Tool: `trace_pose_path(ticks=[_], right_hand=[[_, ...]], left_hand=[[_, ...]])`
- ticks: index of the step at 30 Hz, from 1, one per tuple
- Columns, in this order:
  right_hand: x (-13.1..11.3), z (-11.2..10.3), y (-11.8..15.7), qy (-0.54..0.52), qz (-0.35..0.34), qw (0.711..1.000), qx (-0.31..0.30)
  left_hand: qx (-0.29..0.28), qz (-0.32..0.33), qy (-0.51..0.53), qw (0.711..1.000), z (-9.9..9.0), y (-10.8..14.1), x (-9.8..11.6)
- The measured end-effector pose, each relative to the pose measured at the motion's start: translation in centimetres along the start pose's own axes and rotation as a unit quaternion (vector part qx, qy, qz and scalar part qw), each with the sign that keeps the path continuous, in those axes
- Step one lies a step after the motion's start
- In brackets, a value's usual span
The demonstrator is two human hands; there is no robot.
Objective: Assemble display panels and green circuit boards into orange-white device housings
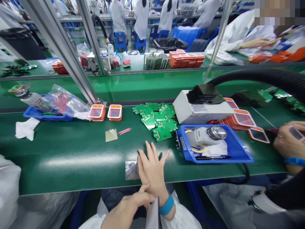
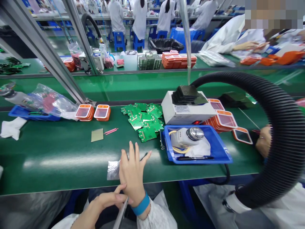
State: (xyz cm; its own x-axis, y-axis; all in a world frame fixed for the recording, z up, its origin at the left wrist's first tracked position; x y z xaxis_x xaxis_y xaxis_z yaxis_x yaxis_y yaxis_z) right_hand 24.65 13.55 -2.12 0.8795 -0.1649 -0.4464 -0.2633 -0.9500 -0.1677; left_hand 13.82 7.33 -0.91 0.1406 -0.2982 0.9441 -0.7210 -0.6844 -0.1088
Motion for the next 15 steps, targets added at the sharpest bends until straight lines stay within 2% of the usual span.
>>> trace_pose_path(ticks=[10,15], right_hand=[[-0.02,0.43,0.29,0.008,-0.017,1.0,0.012],[-0.05,-0.02,0.16,-0.002,-0.008,1.0,0.001]], left_hand=[[0.028,0.022,0.003,0.999,-0.42,-0.59,0.74],[0.017,-0.002,0.015,1.0,-0.14,-0.29,0.32]])
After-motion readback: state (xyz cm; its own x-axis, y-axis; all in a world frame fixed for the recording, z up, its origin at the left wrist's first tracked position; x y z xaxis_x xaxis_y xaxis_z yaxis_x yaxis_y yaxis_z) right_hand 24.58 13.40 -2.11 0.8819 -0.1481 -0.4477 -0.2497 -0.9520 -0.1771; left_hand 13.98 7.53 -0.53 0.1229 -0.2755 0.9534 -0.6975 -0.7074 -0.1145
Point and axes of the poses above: each hand's wrist, its own y-axis away from the middle knuckle, its own z-axis out of the palm, x = y × z, the point moved 8 cm from there along -y, towards the middle knuckle, and after that the axes turned 8 degrees about z, right-handed, at the moved point
